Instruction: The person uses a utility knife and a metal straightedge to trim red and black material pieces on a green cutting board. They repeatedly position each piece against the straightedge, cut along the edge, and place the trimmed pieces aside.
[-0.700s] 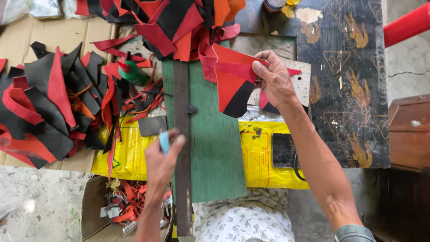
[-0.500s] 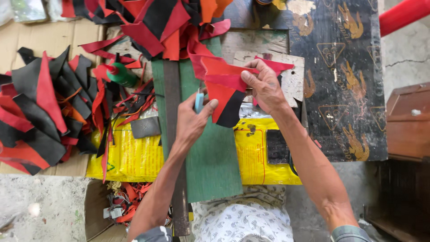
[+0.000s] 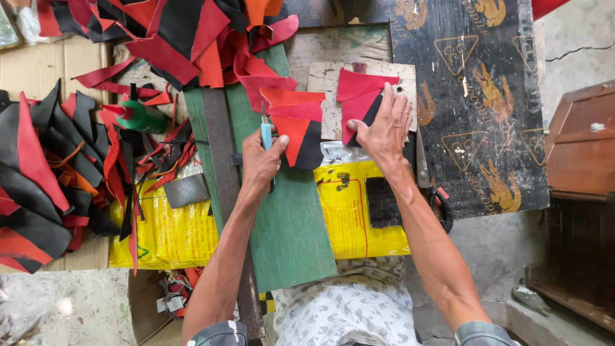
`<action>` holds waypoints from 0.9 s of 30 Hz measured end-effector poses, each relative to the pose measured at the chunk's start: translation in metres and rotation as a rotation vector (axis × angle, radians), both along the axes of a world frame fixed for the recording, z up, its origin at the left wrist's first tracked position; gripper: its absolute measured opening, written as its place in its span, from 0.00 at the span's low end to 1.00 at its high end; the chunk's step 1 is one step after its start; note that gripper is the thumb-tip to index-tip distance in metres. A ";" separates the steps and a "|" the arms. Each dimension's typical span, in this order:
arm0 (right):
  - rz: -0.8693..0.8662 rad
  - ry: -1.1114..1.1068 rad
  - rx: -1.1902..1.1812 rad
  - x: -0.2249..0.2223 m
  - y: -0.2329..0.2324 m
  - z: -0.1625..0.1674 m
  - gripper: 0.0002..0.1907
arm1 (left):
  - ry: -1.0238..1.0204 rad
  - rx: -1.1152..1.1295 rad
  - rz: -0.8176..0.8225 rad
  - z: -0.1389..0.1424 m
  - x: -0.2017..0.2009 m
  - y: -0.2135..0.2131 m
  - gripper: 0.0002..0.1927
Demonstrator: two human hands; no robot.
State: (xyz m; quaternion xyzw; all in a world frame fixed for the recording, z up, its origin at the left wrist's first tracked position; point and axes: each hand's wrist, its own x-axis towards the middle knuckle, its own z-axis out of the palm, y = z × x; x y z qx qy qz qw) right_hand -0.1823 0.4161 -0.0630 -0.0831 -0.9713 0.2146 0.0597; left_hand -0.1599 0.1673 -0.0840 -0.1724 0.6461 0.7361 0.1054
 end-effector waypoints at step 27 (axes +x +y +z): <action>-0.310 0.064 -0.596 0.103 0.207 -0.010 0.28 | -0.019 -0.388 -0.233 0.014 -0.061 0.146 0.12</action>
